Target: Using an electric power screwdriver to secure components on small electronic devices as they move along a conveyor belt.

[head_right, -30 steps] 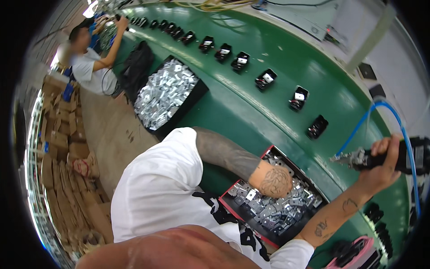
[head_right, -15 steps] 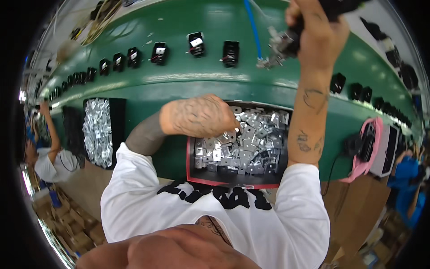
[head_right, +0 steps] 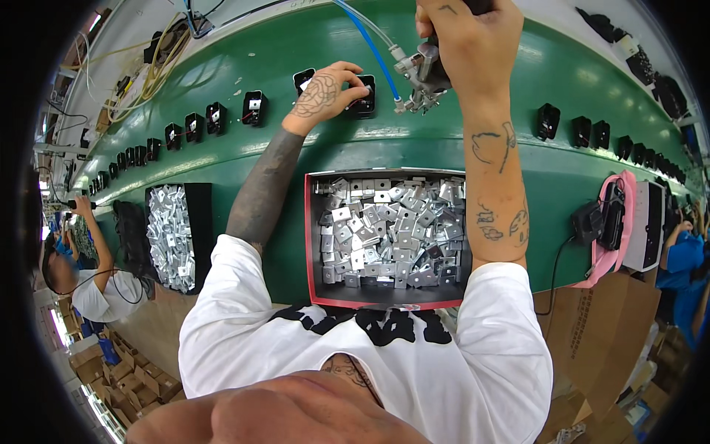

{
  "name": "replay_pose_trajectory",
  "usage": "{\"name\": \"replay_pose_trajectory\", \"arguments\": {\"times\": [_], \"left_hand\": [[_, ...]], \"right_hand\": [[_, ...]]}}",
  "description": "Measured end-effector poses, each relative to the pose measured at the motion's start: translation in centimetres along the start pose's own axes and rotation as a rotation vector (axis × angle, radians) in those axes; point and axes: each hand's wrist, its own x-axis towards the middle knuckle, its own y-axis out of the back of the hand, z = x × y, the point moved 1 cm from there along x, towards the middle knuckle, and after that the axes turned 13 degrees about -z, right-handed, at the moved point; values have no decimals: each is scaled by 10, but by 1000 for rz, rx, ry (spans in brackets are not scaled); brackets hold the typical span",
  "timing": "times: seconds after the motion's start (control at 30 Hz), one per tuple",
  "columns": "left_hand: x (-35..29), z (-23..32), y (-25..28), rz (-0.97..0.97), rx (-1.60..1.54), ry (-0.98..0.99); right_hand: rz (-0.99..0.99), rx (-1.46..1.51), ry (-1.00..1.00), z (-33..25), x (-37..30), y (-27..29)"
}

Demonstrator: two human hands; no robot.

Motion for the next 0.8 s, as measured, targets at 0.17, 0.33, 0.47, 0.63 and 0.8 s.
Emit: {"name": "replay_pose_trajectory", "arguments": {"times": [0.17,0.33,0.47,0.63,0.8], "left_hand": [[5,-1,-6,-65,17,141],[9,4,-7,-86,38,246],[3,10,0,5,71,263],[5,44,20,155,443,119],[-33,90,31,-199,-180,-18]], "right_hand": [[-3,35,-11,0,0,-1],[-55,33,-31,-18,-2,-2],[-47,87,-62,-19,1,-3],[-63,122,-100,-12,2,26],[-155,33,-141,-23,23,29]]}}
